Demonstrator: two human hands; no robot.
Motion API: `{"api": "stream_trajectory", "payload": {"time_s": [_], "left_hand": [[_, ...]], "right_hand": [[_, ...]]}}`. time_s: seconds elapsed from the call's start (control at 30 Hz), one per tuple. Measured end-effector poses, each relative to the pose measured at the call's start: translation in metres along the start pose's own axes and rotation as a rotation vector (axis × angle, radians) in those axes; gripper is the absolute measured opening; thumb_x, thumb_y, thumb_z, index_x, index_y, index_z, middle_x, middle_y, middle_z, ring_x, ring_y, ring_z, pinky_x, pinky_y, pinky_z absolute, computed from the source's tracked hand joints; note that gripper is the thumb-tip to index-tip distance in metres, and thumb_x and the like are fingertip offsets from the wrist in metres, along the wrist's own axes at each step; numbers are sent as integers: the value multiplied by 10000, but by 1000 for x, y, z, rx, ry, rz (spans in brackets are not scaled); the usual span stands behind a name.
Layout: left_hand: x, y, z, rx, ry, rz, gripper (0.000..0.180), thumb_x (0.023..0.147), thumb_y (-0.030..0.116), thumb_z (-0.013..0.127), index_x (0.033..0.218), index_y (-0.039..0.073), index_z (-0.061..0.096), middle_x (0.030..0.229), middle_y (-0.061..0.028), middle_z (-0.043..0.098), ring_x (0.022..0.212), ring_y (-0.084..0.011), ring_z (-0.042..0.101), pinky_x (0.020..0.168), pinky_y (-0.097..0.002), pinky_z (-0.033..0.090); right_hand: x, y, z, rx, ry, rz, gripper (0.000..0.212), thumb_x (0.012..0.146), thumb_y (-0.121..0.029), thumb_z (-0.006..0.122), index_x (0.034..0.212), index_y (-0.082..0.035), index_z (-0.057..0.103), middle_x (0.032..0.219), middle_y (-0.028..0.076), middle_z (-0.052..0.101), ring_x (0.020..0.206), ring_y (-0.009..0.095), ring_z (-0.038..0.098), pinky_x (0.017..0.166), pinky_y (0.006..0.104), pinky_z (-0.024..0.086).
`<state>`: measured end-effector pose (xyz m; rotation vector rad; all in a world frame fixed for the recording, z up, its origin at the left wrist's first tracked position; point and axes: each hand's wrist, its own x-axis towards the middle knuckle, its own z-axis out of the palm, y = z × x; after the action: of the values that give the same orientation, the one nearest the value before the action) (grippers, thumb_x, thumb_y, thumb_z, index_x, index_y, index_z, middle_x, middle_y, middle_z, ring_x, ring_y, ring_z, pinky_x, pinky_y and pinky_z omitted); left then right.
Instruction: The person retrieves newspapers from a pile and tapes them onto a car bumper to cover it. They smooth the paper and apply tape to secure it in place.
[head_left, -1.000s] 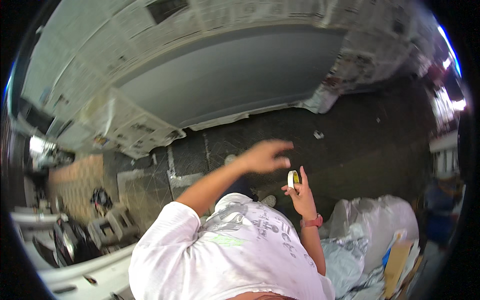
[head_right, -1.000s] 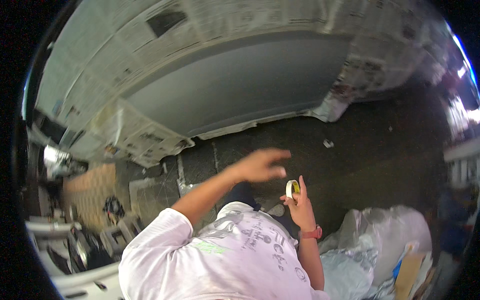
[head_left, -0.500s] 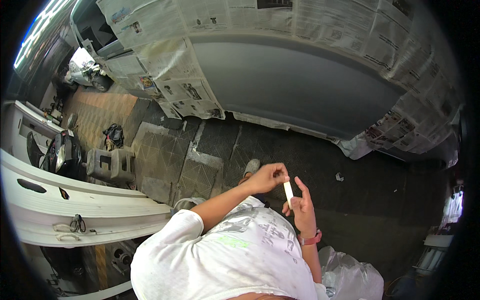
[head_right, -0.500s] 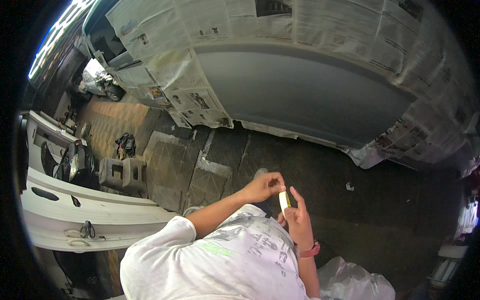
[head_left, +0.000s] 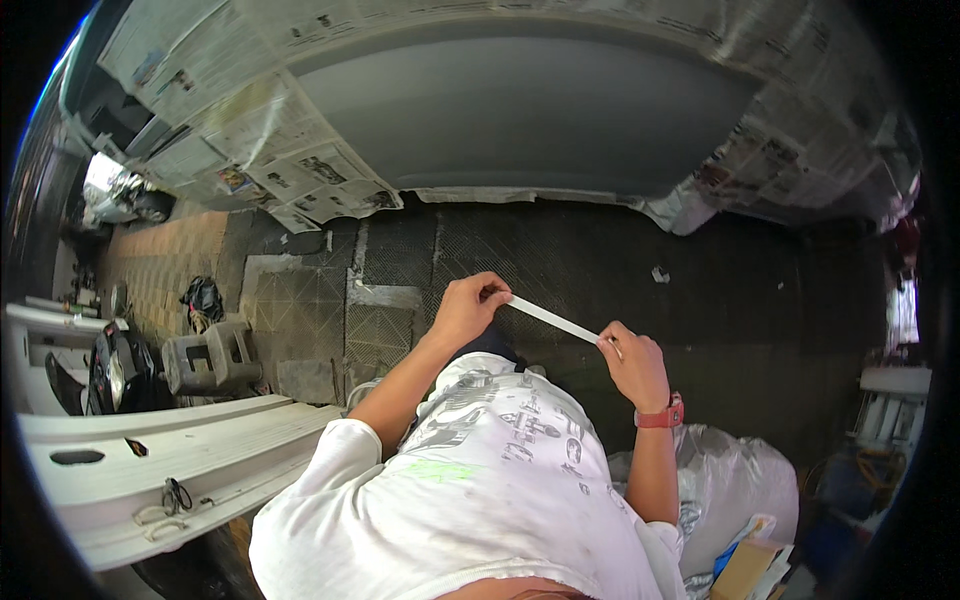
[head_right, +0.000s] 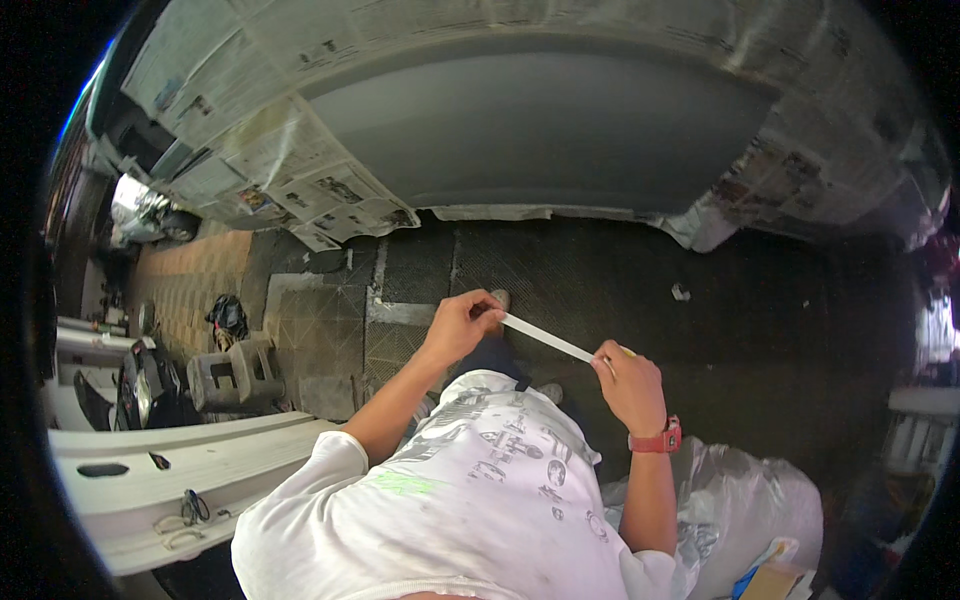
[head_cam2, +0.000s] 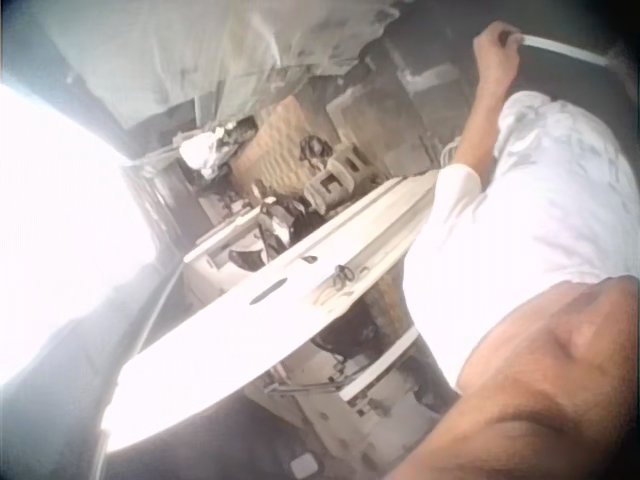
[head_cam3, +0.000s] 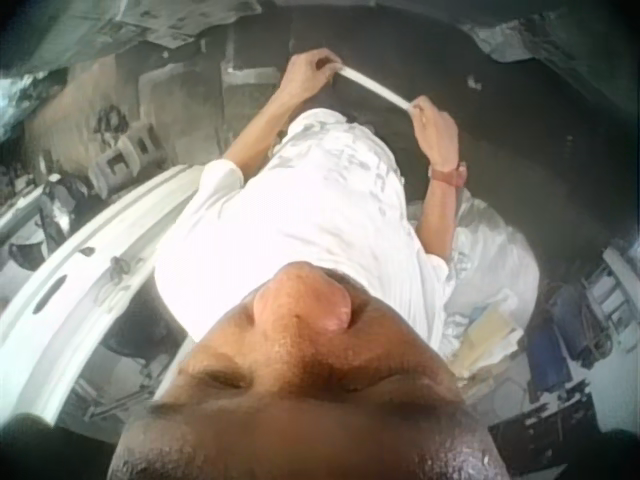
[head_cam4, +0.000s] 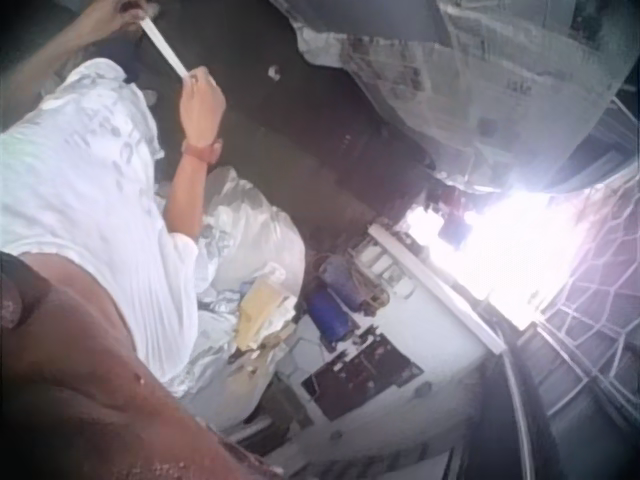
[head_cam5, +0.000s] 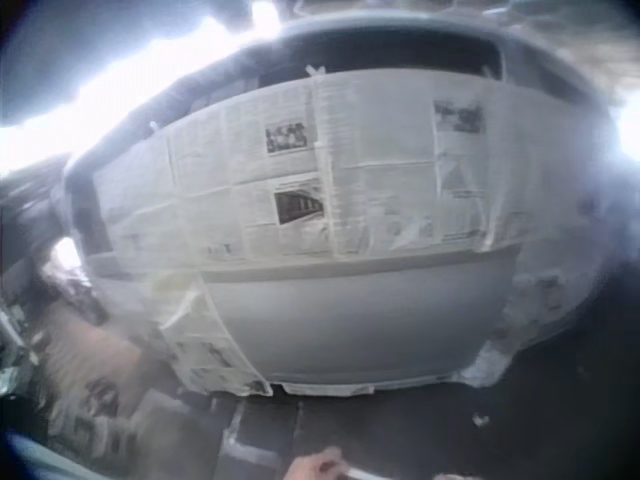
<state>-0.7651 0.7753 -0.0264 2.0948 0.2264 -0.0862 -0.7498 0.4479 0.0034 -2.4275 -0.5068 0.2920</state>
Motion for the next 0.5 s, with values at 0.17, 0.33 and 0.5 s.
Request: {"api": "stream_trajectory", "payload": {"time_s": [0.17,0.33,0.5], "left_hand": [[4,-33,3,-213,-126,5,109,999,124,798,1037,29,764,985,-49,752,954,-176,710,878,-363,569],[12,-16,0,-520,-232,-53,99,1023,80,793,1088,8,771,883,17,716,774,-45,618,697,-230,498],[18,-20,-9,-501,-352,7,115,1014,81,806,1103,9,798,868,6,731,739,-56,618,656,-231,488]], "right_hand": [[-6,-5,-12,-43,-20,-4,144,1033,-261,691,1026,-117,683,874,153,755,835,433,727,728,541,553],[-12,-3,-28,21,-21,73,148,1033,-256,691,1017,-109,691,865,148,753,832,412,732,754,525,556],[-15,-1,-36,78,13,84,150,1032,-250,697,1010,-102,702,752,154,709,786,402,718,756,513,536]]}}
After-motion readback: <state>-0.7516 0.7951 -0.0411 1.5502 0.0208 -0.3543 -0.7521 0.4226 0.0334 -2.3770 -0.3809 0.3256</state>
